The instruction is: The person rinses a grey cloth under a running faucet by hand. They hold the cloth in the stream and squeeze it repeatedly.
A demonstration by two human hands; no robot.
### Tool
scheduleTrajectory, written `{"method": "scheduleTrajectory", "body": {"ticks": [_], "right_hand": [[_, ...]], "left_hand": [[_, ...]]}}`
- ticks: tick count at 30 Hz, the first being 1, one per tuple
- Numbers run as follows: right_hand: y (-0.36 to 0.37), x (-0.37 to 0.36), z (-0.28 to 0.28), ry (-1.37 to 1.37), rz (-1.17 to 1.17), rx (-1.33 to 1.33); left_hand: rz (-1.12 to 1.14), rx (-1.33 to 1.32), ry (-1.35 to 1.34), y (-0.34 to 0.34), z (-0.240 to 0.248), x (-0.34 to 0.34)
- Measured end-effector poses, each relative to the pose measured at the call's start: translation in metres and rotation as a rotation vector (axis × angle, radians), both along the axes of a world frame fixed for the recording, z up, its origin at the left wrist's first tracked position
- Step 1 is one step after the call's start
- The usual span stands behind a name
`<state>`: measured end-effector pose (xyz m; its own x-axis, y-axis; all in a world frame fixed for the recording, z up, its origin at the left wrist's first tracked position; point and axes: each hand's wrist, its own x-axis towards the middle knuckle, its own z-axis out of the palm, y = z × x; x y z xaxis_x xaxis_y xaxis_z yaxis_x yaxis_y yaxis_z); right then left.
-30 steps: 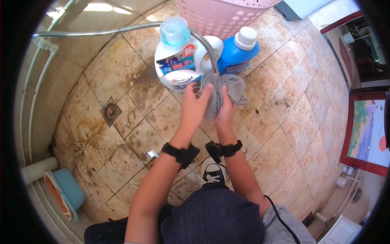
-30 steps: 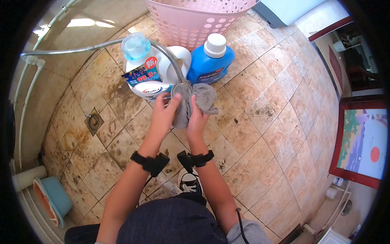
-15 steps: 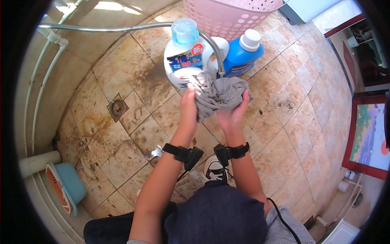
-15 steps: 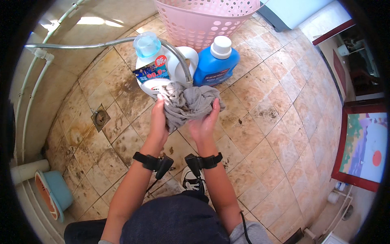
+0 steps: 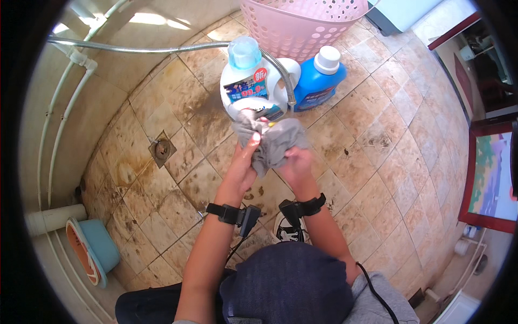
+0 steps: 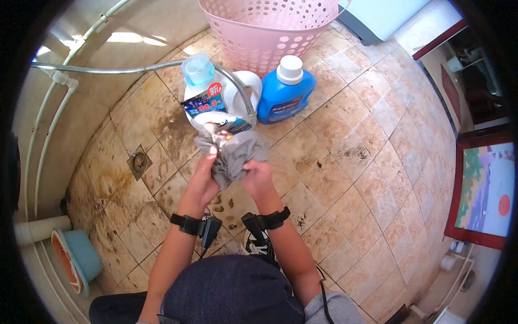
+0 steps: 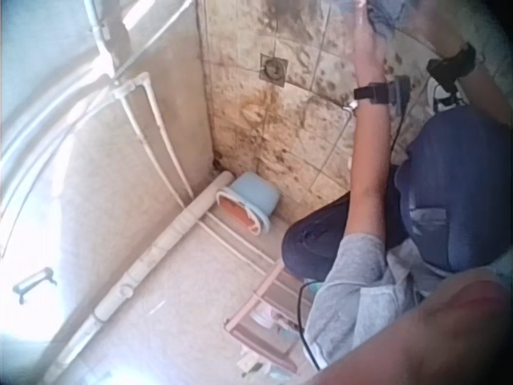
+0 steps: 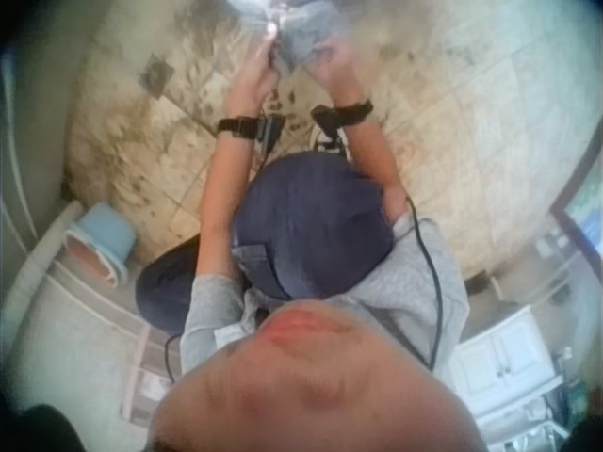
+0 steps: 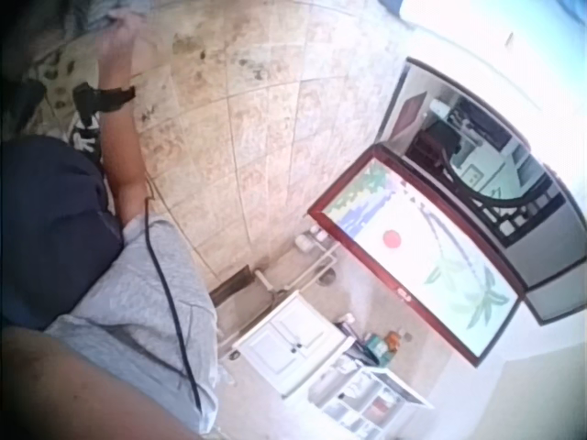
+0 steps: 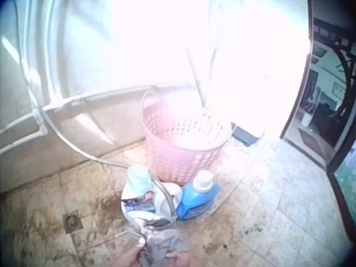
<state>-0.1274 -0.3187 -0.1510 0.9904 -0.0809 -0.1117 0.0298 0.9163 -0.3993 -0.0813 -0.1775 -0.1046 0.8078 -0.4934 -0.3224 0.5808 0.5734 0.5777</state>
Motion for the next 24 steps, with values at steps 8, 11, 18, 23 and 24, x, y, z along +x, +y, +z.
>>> {"method": "scheduleTrajectory", "body": {"ticks": [8,11,18,23,24], "right_hand": [[-0.007,0.019,0.028,0.014,-0.025,-0.364],[-0.019,0.024,0.018,0.061,-0.064,-0.43],[-0.027,0.019,0.017,0.104,0.143,0.181],[-0.019,0.019,0.014,0.142,-0.046,-0.043],[-0.022,0.021,0.015,0.141,-0.117,-0.079]], "left_hand": [[0.208,0.221,-0.008,-0.009,-0.016,0.003],[0.248,0.174,0.087,-0.006,-0.013,0.002],[0.219,0.087,0.139,-0.002,-0.004,0.009],[0.204,0.185,0.031,-0.008,0.01,0.007],[0.179,0.194,0.031,-0.007,0.011,0.005]]}}
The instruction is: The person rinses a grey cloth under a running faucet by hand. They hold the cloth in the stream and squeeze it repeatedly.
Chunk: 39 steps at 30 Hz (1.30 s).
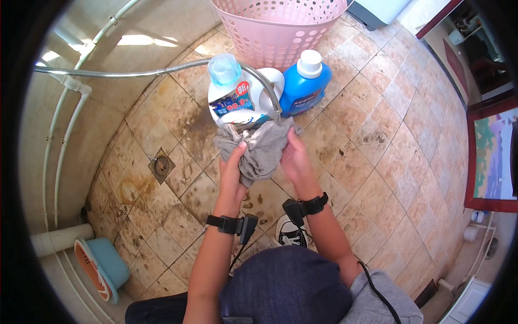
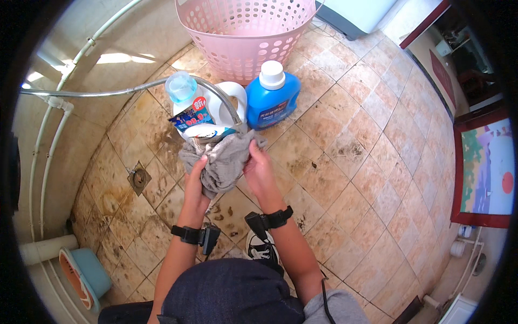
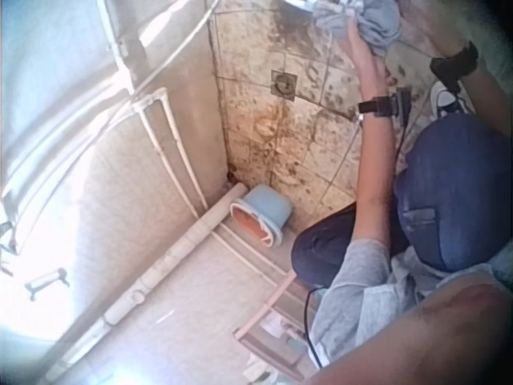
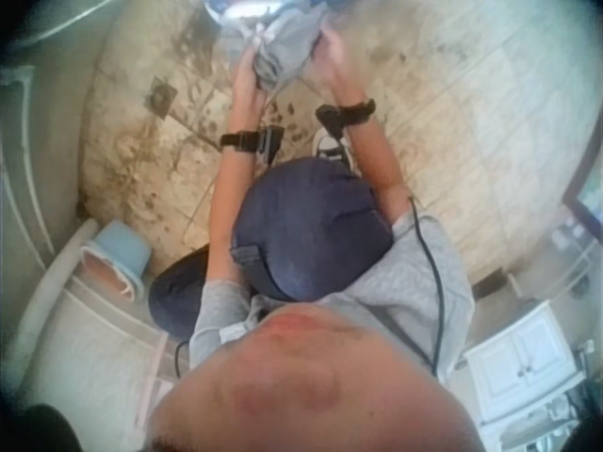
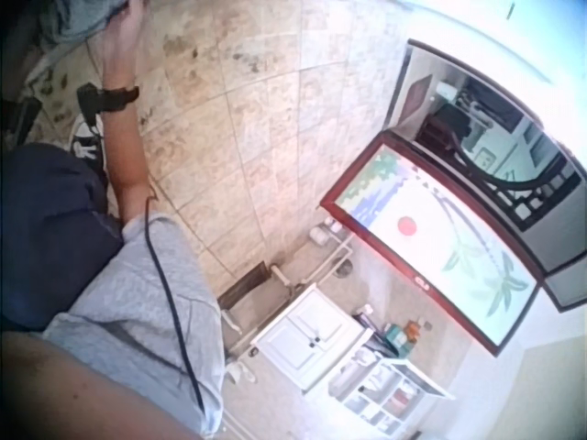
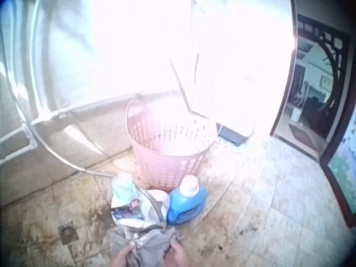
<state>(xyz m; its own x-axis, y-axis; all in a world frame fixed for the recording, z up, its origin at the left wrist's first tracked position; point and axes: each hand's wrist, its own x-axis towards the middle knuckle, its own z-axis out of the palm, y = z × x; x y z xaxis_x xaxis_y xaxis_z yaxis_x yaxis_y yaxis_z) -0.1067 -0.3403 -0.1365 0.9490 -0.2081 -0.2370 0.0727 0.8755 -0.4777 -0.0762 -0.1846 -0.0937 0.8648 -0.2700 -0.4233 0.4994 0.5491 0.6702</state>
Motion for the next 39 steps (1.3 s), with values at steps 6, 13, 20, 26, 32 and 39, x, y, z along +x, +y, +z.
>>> {"method": "scheduleTrajectory", "body": {"ticks": [6,13,20,26,32,39], "right_hand": [[-0.014,0.009,0.009,0.055,-0.129,0.026],[-0.024,0.009,-0.007,-0.041,-0.112,0.32],[0.004,0.008,-0.018,0.076,0.092,0.2],[-0.018,0.016,-0.039,0.161,-0.142,0.205],[-0.037,0.013,-0.04,0.078,-0.259,0.117],[-0.041,0.007,-0.057,0.147,-0.108,-0.048]], "left_hand": [[-0.19,0.029,0.071,0.015,0.003,-0.002],[-0.117,-0.055,0.075,0.022,0.004,0.005],[-0.18,-0.332,0.016,0.008,0.019,0.006],[-0.172,-0.216,0.07,0.03,0.005,-0.01],[-0.176,-0.132,0.046,0.046,0.014,-0.005],[-0.183,-0.016,-0.022,0.049,0.031,0.006]]}}
